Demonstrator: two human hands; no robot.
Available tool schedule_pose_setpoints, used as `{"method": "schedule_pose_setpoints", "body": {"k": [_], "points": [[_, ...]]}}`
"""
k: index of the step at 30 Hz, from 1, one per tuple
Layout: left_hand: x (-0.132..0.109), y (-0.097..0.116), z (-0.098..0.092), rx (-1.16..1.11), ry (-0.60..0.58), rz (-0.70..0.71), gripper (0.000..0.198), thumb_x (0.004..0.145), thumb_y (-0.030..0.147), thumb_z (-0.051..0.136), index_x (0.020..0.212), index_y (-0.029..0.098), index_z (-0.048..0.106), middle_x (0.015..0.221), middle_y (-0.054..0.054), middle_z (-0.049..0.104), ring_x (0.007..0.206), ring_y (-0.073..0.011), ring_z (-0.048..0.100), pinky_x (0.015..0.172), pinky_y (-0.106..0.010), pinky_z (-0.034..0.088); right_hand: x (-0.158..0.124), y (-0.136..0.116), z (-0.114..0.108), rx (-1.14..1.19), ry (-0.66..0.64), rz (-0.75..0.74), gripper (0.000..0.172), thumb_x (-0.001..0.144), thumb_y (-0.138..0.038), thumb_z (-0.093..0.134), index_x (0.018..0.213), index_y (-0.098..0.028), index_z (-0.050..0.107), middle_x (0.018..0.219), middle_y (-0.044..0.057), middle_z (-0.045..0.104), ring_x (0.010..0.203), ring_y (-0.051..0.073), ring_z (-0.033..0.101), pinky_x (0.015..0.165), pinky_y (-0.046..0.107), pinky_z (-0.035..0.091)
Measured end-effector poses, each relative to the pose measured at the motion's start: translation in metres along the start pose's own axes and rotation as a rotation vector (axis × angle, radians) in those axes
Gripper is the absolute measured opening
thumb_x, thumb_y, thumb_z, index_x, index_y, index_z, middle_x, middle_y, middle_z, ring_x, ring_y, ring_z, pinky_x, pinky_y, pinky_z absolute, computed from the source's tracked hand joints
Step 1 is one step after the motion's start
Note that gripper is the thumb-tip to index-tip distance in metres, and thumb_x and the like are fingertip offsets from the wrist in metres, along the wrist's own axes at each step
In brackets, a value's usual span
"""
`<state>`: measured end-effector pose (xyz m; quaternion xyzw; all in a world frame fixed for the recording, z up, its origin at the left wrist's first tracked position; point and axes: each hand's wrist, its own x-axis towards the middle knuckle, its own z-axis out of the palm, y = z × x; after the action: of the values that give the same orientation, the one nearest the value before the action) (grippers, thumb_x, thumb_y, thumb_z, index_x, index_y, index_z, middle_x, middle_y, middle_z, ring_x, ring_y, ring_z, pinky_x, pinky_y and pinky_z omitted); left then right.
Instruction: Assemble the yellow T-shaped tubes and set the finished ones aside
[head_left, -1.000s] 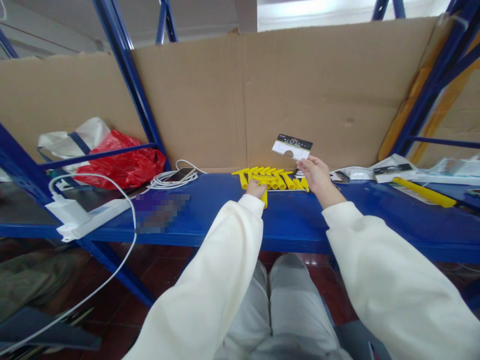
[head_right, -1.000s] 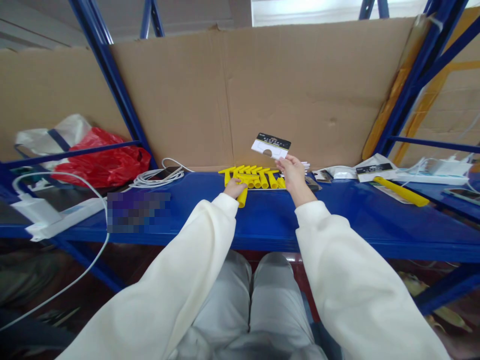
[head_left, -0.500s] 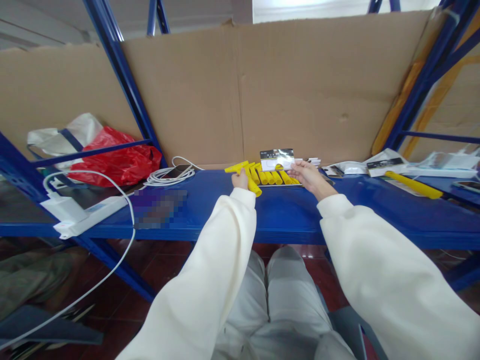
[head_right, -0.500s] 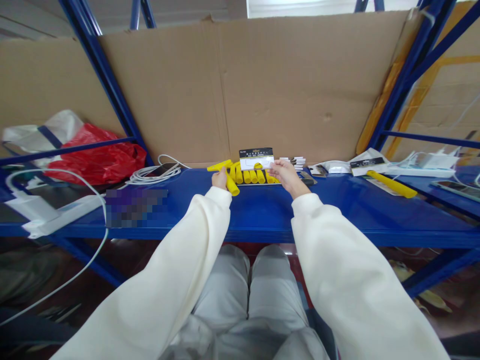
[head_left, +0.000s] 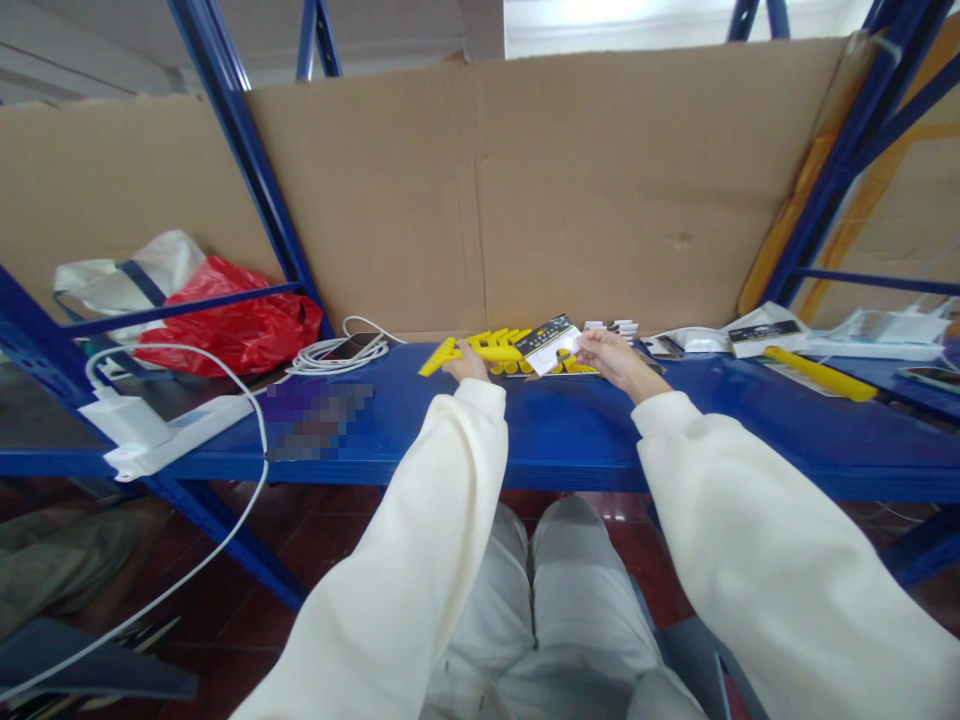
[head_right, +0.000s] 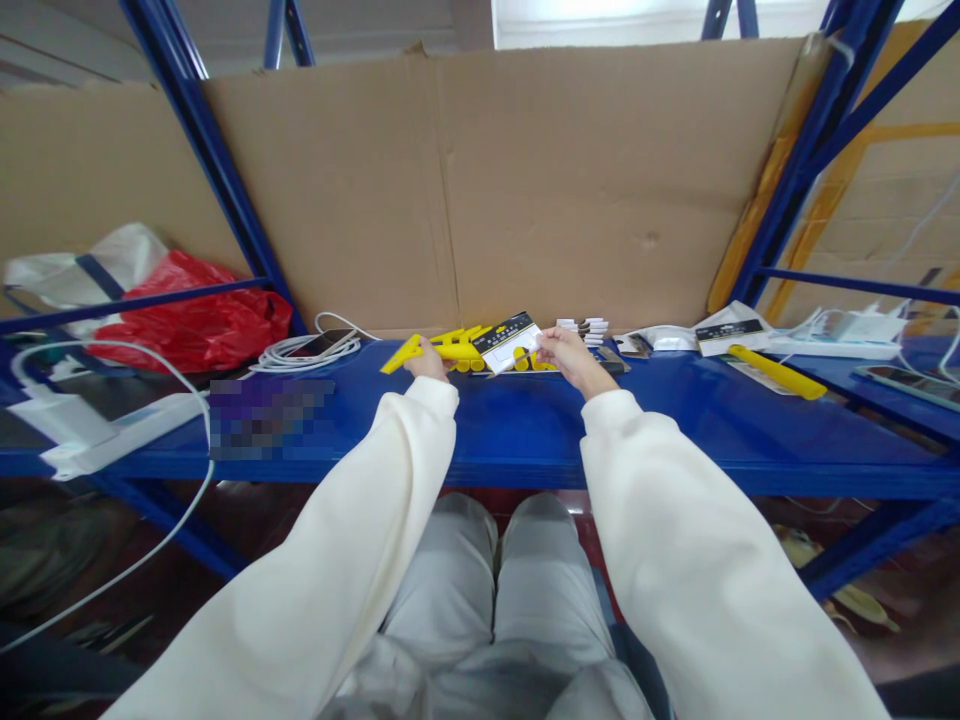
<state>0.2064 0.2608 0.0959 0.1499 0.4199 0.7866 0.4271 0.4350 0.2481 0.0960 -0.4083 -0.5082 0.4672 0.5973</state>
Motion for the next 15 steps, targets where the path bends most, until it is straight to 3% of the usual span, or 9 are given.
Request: {"method": "schedule_pose_setpoints", "body": {"k": [2, 7, 11, 15], "points": [[-0.009, 0.003, 0.002, -0.013, 0.005, -0.033, 0.031, 0.106, 0.023, 0.066, 0.136, 0.018, 0.062, 0.132, -0.016, 0.079, 0.104, -0.0238, 0.084, 0.065, -0.024, 0.066, -0.003, -0.001, 0.004, -0.002, -0.030, 0.018, 0.030, 0.089, -0.005, 0.081, 0.074, -0.021, 0.061, 0.066, -0.001, 0.067, 0.058, 0.010, 0.064, 0.070, 0.022, 0.062], [-0.025, 0.006, 0.004, -0.002, -0.166, -0.193, 0.017, 0.100, 0.009, 0.065, 0.113, 0.013, 0.075, 0.094, -0.010, 0.082, 0.089, -0.0244, 0.084, 0.063, -0.025, 0.066, -0.010, -0.002, 0.008, -0.001, -0.109, 0.036, 0.032, 0.091, -0.004, 0.080, 0.073, -0.021, 0.059, 0.067, -0.001, 0.070, 0.065, 0.013, 0.074, 0.080, 0.026, 0.066], [-0.026, 0.005, 0.005, -0.046, -0.207, -0.271, 0.019, 0.094, 0.005, 0.070, 0.110, 0.012, 0.076, 0.088, -0.010, 0.081, 0.082, -0.0235, 0.084, 0.062, -0.025, 0.066, -0.007, -0.001, 0.004, 0.009, -0.137, 0.023, 0.034, 0.087, -0.010, 0.087, 0.074, -0.022, 0.059, 0.069, -0.001, 0.071, 0.076, 0.018, 0.081, 0.083, 0.030, 0.068], [-0.025, 0.006, 0.005, -0.048, -0.212, -0.301, 0.019, 0.096, 0.006, 0.067, 0.112, 0.010, 0.076, 0.080, -0.008, 0.079, 0.070, -0.0186, 0.080, 0.060, -0.021, 0.062, -0.003, 0.000, 0.001, 0.023, -0.134, -0.002, 0.033, 0.086, -0.015, 0.090, 0.075, -0.023, 0.059, 0.073, 0.000, 0.073, 0.080, 0.020, 0.082, 0.086, 0.033, 0.069]]}}
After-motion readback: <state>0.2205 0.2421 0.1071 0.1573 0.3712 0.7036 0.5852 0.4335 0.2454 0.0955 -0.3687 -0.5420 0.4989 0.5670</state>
